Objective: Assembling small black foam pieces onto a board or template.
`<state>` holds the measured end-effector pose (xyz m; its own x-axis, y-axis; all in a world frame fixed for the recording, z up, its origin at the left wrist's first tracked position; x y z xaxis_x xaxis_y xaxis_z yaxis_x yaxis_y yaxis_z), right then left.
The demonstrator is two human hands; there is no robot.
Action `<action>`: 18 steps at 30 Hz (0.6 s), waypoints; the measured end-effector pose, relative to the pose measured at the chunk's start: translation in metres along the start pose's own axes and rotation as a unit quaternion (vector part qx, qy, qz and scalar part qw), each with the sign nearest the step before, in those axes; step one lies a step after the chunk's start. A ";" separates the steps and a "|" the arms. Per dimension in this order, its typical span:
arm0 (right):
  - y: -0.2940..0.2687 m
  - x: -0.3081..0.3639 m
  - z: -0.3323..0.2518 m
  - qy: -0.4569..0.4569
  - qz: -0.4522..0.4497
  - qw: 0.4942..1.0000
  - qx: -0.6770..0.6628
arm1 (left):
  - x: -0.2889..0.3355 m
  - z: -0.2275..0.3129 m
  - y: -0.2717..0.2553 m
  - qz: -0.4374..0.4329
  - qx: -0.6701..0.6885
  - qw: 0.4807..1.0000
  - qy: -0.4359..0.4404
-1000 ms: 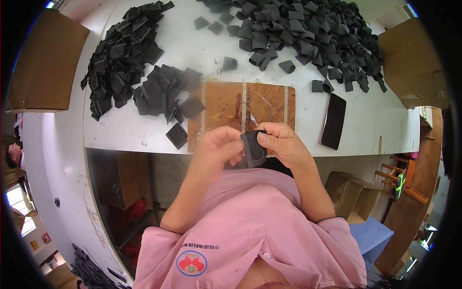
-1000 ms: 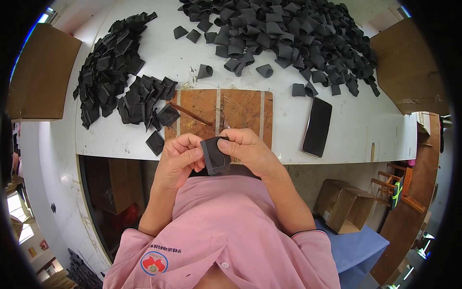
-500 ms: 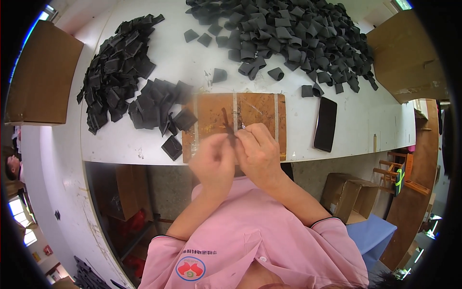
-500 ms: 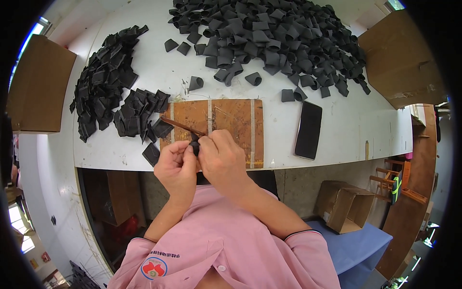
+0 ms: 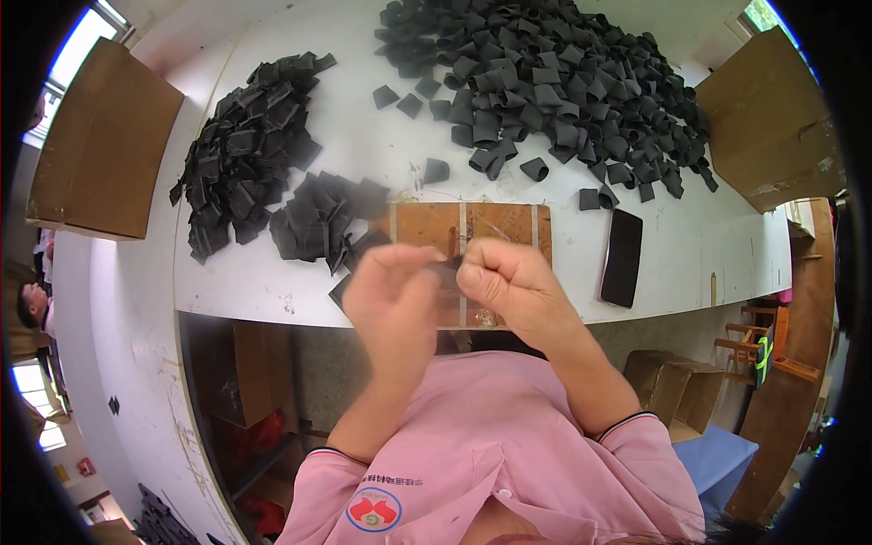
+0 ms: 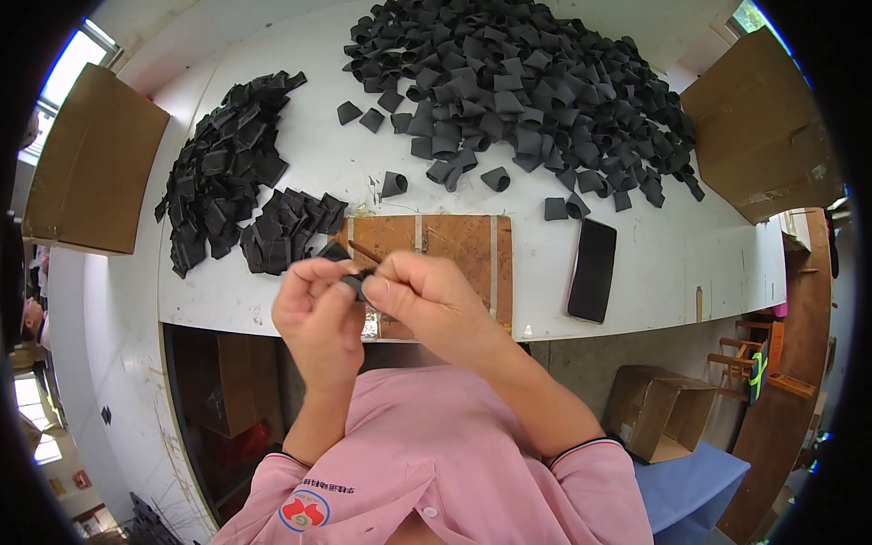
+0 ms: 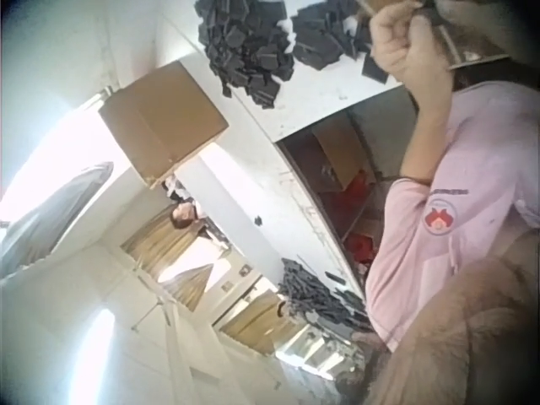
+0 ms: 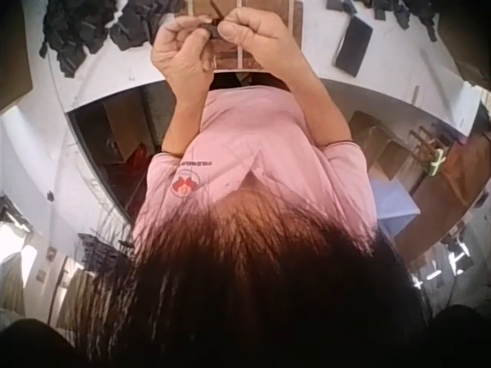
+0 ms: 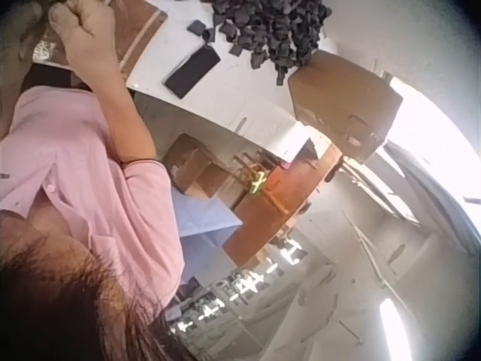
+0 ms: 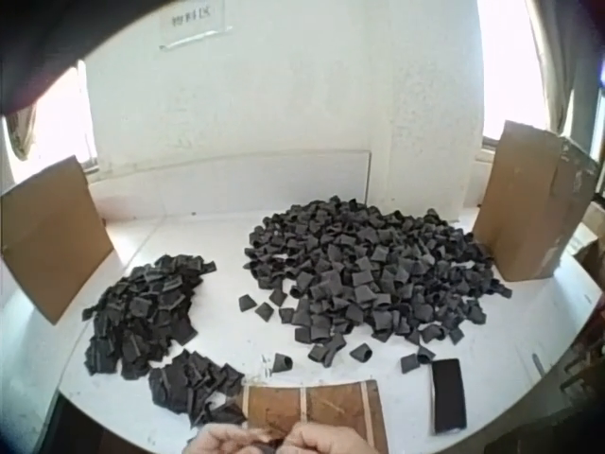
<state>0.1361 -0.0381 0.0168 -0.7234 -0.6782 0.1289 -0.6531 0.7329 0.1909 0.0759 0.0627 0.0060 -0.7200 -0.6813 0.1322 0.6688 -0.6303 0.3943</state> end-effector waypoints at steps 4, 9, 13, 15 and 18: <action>-0.002 -0.030 -0.041 -0.070 -0.019 0.997 0.021 | -0.011 0.017 0.036 -0.202 0.342 0.897 -0.193; 0.000 -0.035 0.013 0.033 -0.091 0.988 -0.116 | -0.018 -0.022 0.017 -0.146 0.228 0.942 -0.198; -0.011 -0.033 -0.004 -0.051 -0.003 0.996 0.075 | -0.016 0.027 0.011 -0.067 -0.108 0.979 0.158; -0.030 -0.014 -0.042 -0.247 0.178 0.925 0.228 | -0.020 0.047 0.023 -0.069 -0.101 0.963 0.238; -0.019 0.011 -0.065 -0.355 0.172 0.877 0.272 | -0.015 0.052 0.049 -0.231 -0.199 0.904 0.299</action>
<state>0.1551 -0.0625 0.0780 -0.7295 -0.3478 -0.5889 -0.2380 0.9363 -0.2582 0.1096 0.0613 0.0706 -0.7902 -0.3153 -0.5255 0.4220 -0.9018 -0.0934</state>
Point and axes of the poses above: each hand's wrist, its own x-axis away from the middle knuckle, its own y-axis out of the palm, z = x × y, the point moved 9 cm from there along -x, towards the middle knuckle, and after that the axes turned 4 degrees about z, right-handed, at the moved point
